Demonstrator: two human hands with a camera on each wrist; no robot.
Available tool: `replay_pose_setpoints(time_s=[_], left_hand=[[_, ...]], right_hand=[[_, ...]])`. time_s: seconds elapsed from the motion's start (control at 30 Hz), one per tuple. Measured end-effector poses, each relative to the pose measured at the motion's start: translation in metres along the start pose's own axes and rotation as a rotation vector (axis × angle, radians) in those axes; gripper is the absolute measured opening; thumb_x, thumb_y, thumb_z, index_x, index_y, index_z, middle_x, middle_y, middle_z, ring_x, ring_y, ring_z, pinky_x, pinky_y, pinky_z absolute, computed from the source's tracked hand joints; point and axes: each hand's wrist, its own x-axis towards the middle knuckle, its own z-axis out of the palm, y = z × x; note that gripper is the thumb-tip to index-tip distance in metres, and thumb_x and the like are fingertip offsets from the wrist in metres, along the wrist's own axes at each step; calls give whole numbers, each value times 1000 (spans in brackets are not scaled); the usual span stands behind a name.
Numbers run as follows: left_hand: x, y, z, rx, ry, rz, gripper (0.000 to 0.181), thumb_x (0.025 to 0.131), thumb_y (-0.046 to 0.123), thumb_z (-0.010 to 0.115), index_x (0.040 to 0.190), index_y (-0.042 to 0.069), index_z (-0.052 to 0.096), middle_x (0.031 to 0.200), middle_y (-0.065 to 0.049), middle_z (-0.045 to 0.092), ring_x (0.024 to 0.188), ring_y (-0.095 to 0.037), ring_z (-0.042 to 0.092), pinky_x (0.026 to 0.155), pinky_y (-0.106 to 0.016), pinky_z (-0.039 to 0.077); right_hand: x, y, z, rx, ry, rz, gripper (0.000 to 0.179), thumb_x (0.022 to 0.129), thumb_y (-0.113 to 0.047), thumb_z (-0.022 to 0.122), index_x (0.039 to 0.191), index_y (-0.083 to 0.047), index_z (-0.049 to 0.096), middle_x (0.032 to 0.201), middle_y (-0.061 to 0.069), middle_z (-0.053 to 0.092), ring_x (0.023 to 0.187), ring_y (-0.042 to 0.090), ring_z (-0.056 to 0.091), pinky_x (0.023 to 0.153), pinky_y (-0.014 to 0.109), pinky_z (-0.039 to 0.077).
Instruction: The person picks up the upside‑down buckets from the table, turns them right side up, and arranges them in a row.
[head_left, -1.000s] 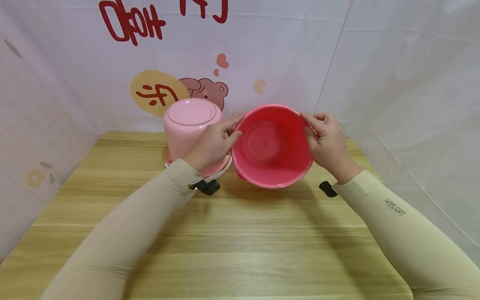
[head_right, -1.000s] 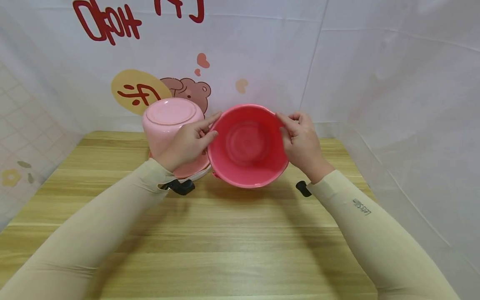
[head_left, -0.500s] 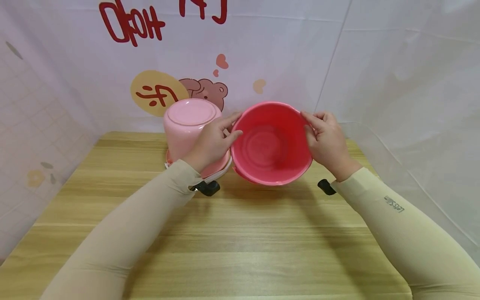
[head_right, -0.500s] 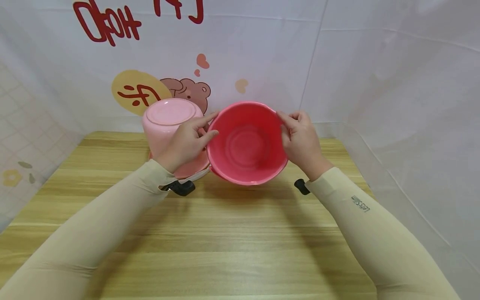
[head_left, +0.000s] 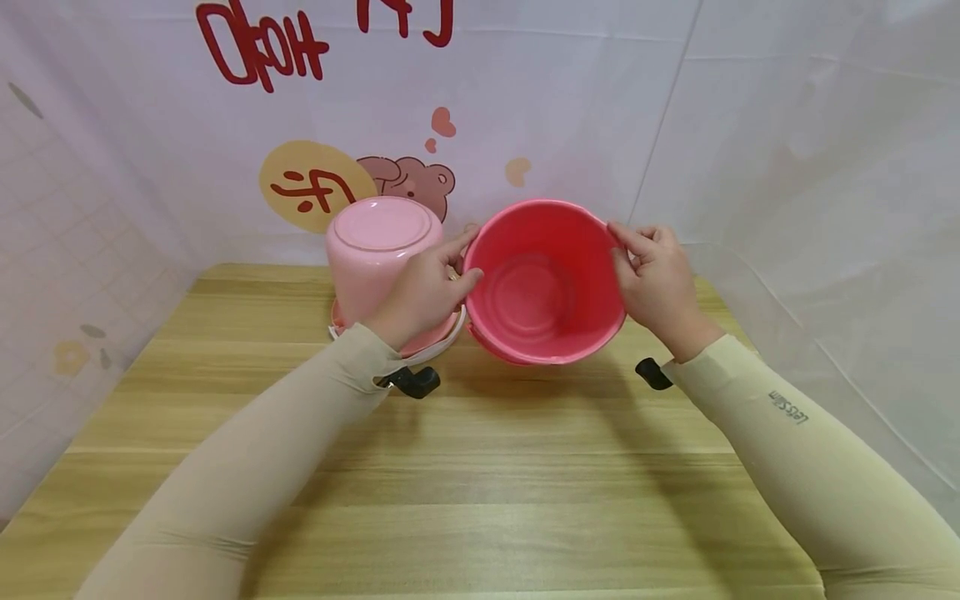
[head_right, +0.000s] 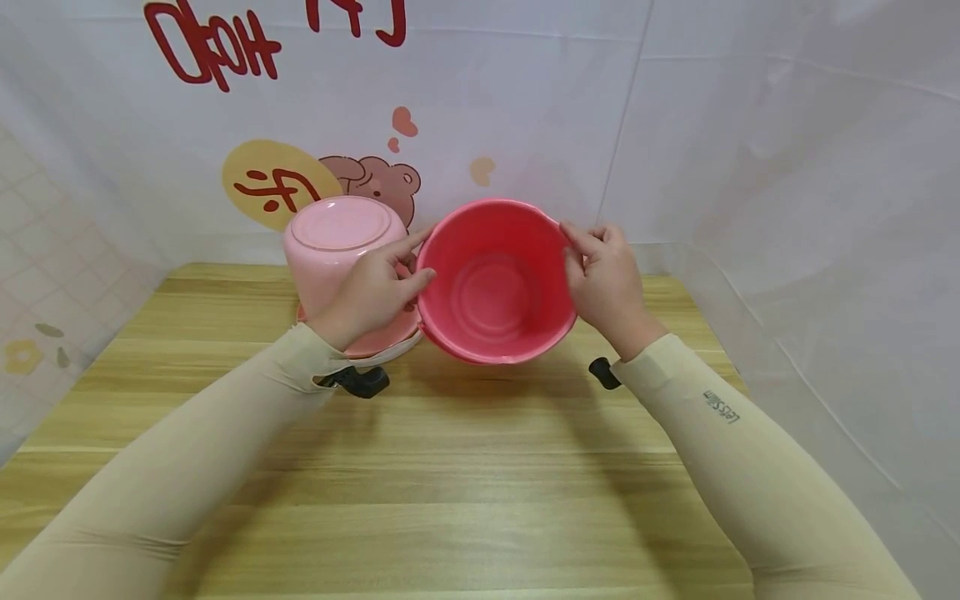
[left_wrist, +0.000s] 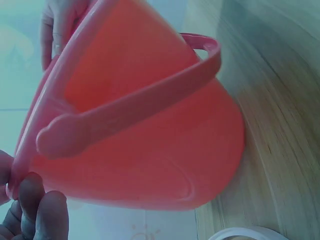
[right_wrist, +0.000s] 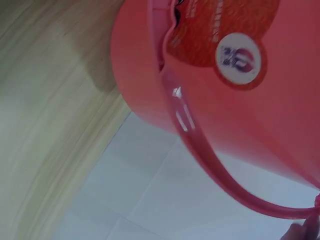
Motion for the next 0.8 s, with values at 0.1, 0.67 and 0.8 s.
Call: replay_pose_setpoints(time_s=[0.1, 0.67, 0.8], left_hand=[[2, 2, 0, -70, -9, -61, 67, 104, 23, 66, 164, 30, 38, 94, -8, 64, 69, -29, 68, 62, -25, 55], [6, 0, 0, 48, -2, -37, 70, 104, 32, 68, 165, 18, 36, 117, -10, 66, 84, -24, 68, 71, -29, 59], [3, 0, 2, 147, -54, 2, 85, 100, 42, 70, 169, 16, 26, 149, -13, 49, 107, -23, 61, 89, -35, 61]], right_hand=[[-3, 2, -1, 9, -11, 14, 37, 103, -10, 59, 139, -5, 68, 102, 24, 61, 89, 28, 48, 60, 27, 38], [-10, 6, 2, 21, -120, 28, 47, 106, -13, 57, 153, -7, 53, 109, 23, 72, 80, 28, 60, 54, 14, 45], [-11, 6, 1, 11, -135, 27, 50, 106, -15, 58, 154, -5, 51, 109, 24, 71, 84, 29, 60, 55, 16, 46]])
